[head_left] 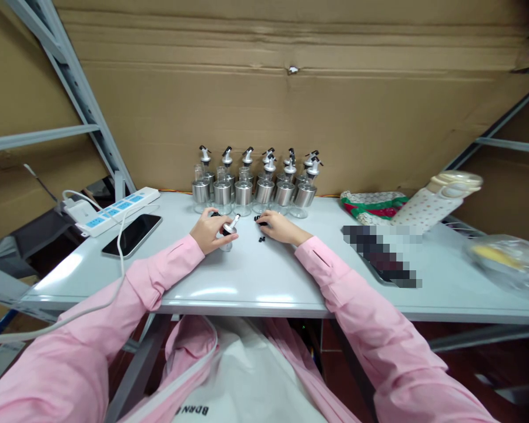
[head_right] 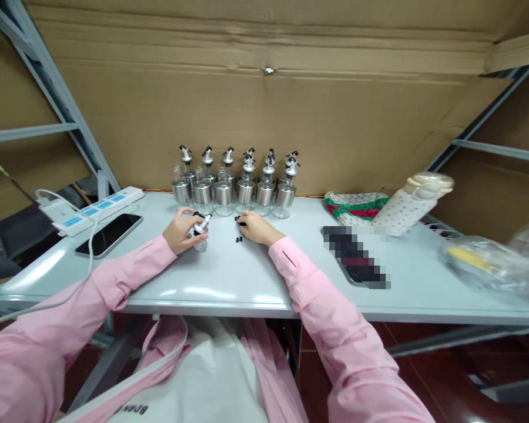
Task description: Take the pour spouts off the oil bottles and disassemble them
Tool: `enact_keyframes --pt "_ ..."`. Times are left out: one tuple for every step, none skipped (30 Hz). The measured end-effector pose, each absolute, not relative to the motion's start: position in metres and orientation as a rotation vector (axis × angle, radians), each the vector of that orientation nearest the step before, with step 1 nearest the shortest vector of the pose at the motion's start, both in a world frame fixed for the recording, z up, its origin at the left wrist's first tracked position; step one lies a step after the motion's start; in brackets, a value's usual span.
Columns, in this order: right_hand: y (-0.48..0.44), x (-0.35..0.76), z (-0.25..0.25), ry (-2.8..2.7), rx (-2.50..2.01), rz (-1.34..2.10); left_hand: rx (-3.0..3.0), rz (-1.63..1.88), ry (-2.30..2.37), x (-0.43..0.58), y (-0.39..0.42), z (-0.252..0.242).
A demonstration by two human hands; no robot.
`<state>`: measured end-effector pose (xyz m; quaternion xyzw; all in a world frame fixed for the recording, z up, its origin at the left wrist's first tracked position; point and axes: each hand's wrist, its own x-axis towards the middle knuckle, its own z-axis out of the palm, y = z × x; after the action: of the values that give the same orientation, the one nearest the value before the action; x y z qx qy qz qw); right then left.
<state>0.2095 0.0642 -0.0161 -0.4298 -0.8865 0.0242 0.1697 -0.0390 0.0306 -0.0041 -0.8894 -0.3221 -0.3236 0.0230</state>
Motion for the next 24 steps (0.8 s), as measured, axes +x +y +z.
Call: enact_keyframes --pt "0.063 0.209 -0.015 -2.518 -1.221 0.072 -2.761 -1.0 -1.0 -0.039 0.031 -0.005" --pt "0.062 0.208 -0.014 -2.509 -1.212 0.073 -2.768 -0.999 -1.003 -0.04 0.032 -0.005" --pt "0.06 0.208 -0.012 -2.488 -1.196 0.067 -2.774 -1.0 -1.008 -0.04 0.033 -0.006" --pt "0.057 0.206 -0.008 -2.456 -1.17 0.053 -2.777 -1.002 -1.016 -0.041 0.034 -0.006" --pt "0.054 0.205 -0.004 -2.414 -1.136 0.026 -2.78 -1.003 -1.024 -0.041 0.034 -0.007" --pt "0.049 0.202 0.001 -2.371 -1.096 -0.012 -2.786 -1.0 -1.027 -0.041 0.035 -0.007" --pt "0.045 0.2 0.006 -2.336 -1.052 -0.061 -2.796 -0.993 -1.02 -0.041 0.035 -0.008" --pt "0.04 0.197 0.011 -2.314 -1.007 -0.118 -2.809 -0.984 -1.004 -0.041 0.035 -0.008" --pt "0.035 0.195 0.016 -2.312 -0.963 -0.178 -2.822 -0.976 -0.979 -0.041 0.035 -0.008" --pt "0.03 0.192 0.019 -2.317 -0.922 -0.238 -2.834 -0.967 -0.948 -0.04 0.035 -0.009" --pt "0.027 0.189 0.022 -2.327 -0.884 -0.293 -2.844 -0.963 -0.911 -0.04 0.034 -0.009" --pt "0.024 0.187 0.023 -2.34 -0.85 -0.345 -2.85 -0.966 -0.871 -0.04 0.034 -0.009" --pt "0.021 0.184 0.022 -2.351 -0.819 -0.394 -2.853 -0.974 -0.83 -0.039 0.034 -0.01" --pt "0.02 0.183 0.021 -2.362 -0.789 -0.436 -2.856 -0.98 -0.795 -0.039 0.034 -0.01" --pt "0.019 0.181 0.02 -2.369 -0.762 -0.469 -2.86 -0.982 -0.771 -0.039 0.034 -0.011" --pt "0.018 0.18 0.019 -2.372 -0.741 -0.491 -2.863 -0.98 -0.766 -0.039 0.035 -0.011" --pt "0.018 0.179 0.017 -2.372 -0.724 -0.502 -2.866 -0.971 -0.774 -0.039 0.035 -0.011" --pt "0.017 0.178 0.017 -2.372 -0.715 -0.502 -2.869 -0.957 -0.792 -0.039 0.035 -0.011" --pt "0.017 0.177 0.017 -2.371 -0.709 -0.497 -2.872 -0.937 -0.81 -0.039 0.035 -0.011" --pt "0.016 0.177 0.017 -2.37 -0.708 -0.49 -2.877 -0.913 -0.827 -0.039 0.035 -0.011" --pt "0.015 0.176 0.018 -2.369 -0.707 -0.485 -2.881 -0.888 -0.84 -0.039 0.035 -0.011" --pt "0.015 0.176 0.019 -2.37 -0.701 -0.482 -2.884 -0.864 -0.852 -0.039 0.035 -0.01" --pt "0.014 0.175 0.02 -2.374 -0.693 -0.478 -2.886 -0.845 -0.863 -0.038 0.035 -0.01" --pt "0.013 0.175 0.021 -2.377 -0.682 -0.477 -2.886 -0.834 -0.873 -0.038 0.035 -0.01"
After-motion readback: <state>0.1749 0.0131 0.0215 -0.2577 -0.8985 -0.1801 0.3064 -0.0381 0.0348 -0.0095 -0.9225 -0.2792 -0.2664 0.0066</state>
